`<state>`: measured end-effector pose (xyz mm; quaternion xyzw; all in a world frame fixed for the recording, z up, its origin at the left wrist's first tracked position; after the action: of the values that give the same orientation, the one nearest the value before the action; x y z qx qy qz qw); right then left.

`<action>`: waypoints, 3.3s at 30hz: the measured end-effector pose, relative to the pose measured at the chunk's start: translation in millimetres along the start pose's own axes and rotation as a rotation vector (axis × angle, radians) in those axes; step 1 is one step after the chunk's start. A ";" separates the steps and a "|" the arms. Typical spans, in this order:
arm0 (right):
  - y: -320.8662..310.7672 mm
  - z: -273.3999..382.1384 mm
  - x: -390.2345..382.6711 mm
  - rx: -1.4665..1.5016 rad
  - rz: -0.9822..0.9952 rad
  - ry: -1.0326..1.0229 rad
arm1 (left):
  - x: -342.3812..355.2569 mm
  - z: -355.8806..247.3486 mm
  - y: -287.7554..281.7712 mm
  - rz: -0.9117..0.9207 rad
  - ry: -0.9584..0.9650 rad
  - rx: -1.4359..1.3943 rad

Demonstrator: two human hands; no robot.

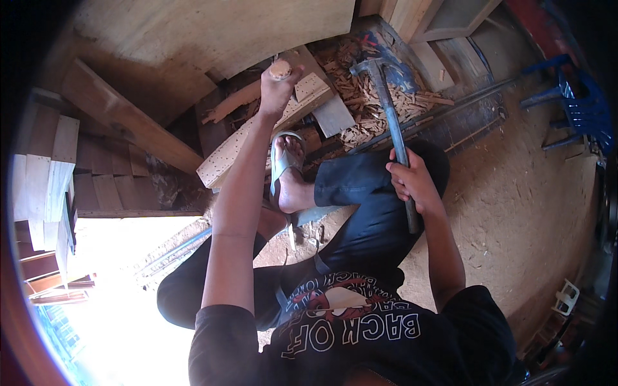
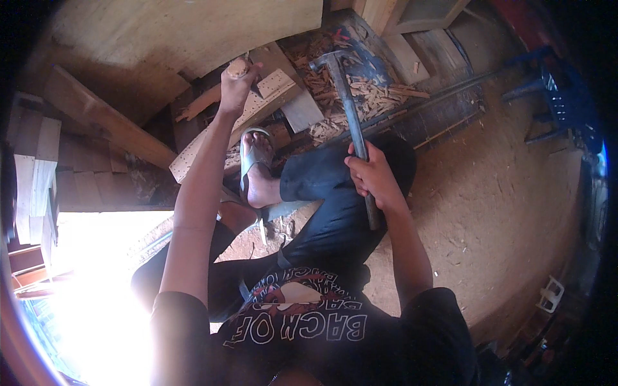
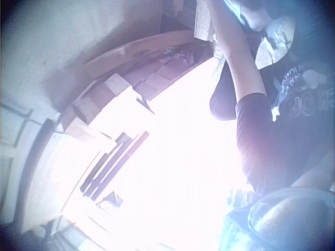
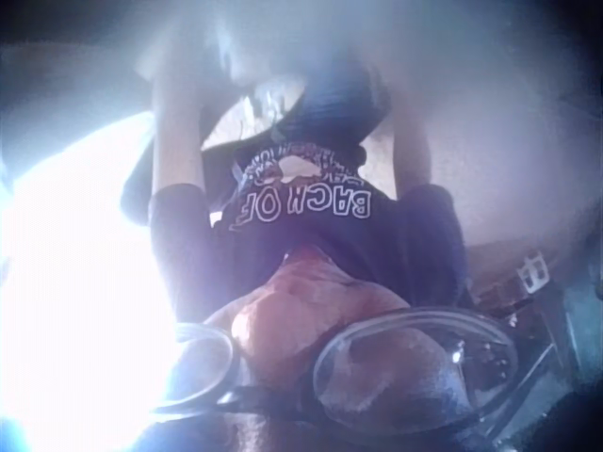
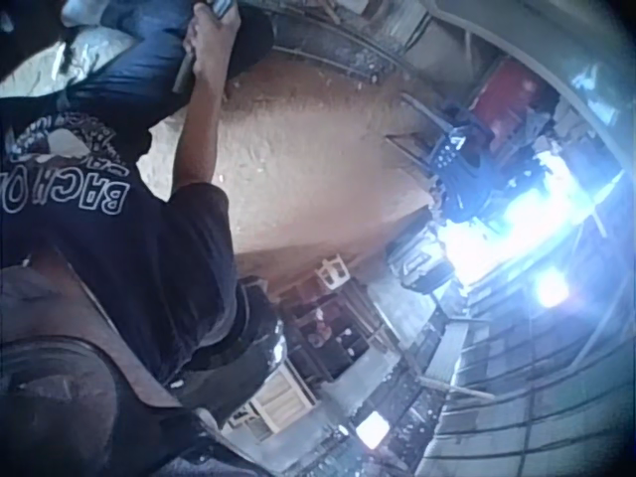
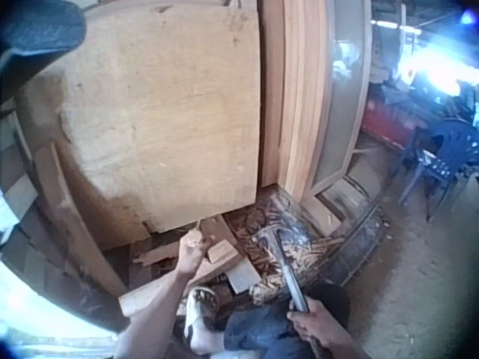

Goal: The person sits on the floor and uses a hammer to repeatedly strike a small cylindrical wooden piece held in the left hand. The person occasionally repositions the wood and continues striking it against a larger wooden board.

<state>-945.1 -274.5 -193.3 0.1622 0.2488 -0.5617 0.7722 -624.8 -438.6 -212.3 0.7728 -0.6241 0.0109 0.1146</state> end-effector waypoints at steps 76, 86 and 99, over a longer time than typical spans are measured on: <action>4.9 114.1 -2.2 -0.778 -0.531 -0.628 | 1.9 -3.6 7.9 0.114 0.046 0.126; -23.3 162.5 -26.5 -0.571 -0.453 -0.393 | -19.1 10.9 -18.3 -0.034 0.051 0.118; -69.0 142.0 -66.3 -0.290 -0.582 -0.334 | -56.3 -81.3 -63.7 -0.254 0.046 -0.044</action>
<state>-998.1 -319.4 -36.7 -0.1207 0.2320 -0.7355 0.6251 -565.3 -356.5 -152.5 0.8423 -0.5187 0.0006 0.1465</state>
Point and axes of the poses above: each hand's wrist, its own x-axis towards the middle knuckle, its own y-axis out of the palm, z = x × y, the point moved 8 cm from there along x, towards the middle knuckle, and after that the axes turned 11 degrees about -x, right-handed, at the moved point
